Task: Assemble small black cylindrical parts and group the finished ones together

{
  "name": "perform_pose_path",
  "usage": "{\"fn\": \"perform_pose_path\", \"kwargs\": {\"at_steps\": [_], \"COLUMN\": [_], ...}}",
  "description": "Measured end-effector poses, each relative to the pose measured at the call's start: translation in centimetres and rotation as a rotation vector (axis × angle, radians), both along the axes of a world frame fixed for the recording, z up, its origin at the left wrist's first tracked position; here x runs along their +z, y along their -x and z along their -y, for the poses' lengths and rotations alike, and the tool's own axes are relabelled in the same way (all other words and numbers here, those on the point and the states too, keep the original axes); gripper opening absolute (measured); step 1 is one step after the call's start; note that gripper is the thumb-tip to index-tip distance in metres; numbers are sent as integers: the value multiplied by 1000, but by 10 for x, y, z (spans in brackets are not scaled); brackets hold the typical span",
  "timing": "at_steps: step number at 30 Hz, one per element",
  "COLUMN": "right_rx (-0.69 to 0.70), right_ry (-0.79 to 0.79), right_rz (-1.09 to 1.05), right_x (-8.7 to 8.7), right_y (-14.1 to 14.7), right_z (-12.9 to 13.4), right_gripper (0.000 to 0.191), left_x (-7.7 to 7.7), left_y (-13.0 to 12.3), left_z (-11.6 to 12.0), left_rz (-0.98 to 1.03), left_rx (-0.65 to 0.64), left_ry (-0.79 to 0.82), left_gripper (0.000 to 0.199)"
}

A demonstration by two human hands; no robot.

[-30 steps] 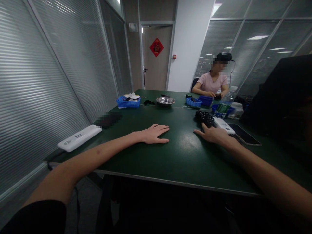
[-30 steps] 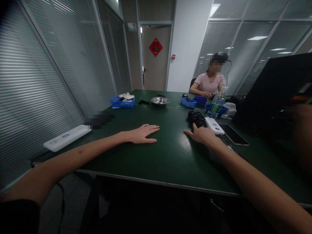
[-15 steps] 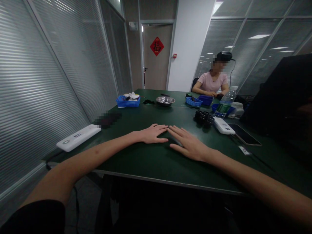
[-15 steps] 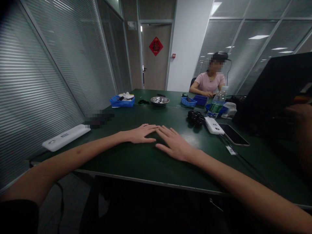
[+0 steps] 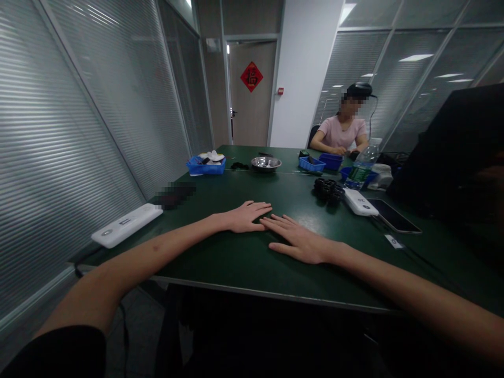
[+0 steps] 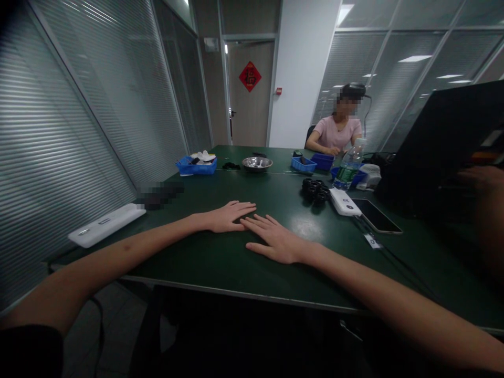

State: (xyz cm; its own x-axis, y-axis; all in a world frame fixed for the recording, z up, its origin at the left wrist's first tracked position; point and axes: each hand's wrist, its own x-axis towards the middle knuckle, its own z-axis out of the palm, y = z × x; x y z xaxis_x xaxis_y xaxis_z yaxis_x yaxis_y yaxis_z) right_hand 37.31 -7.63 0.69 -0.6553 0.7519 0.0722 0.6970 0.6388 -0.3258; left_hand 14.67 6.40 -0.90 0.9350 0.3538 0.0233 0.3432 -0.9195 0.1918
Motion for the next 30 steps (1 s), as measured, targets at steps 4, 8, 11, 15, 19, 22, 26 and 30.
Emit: {"fn": "perform_pose_path", "kwargs": {"at_steps": [4,8,11,15,19,22,26,30], "right_rx": [-9,-13,-2,4,1,4,8,3], "right_ry": [7,16,7,-3,-4,-6,-3,2], "right_rz": [8,0,-4,4,19,9,4,20], "right_x": [2,2,1,-1,-2,-1,0,1], "right_y": [1,1,-1,-3,-2,-2,-2,-1], "right_z": [1,1,0,-1,-2,-2,-1,0], "right_gripper": [74,74,74,73,74,74,74,73], "left_x": [1,0,-1,-2,-1,0,-1,-2], "left_y": [0,0,0,1,1,0,-1,-1], "left_z": [1,0,0,-1,-1,0,0,-1], "left_rz": [-4,7,13,12,3,11,9,8], "left_rx": [0,-1,-5,-4,-3,1,-2,-3], "left_ry": [1,6,8,10,3,2,1,5], "left_gripper": [79,79,79,79,79,79,79,80]}}
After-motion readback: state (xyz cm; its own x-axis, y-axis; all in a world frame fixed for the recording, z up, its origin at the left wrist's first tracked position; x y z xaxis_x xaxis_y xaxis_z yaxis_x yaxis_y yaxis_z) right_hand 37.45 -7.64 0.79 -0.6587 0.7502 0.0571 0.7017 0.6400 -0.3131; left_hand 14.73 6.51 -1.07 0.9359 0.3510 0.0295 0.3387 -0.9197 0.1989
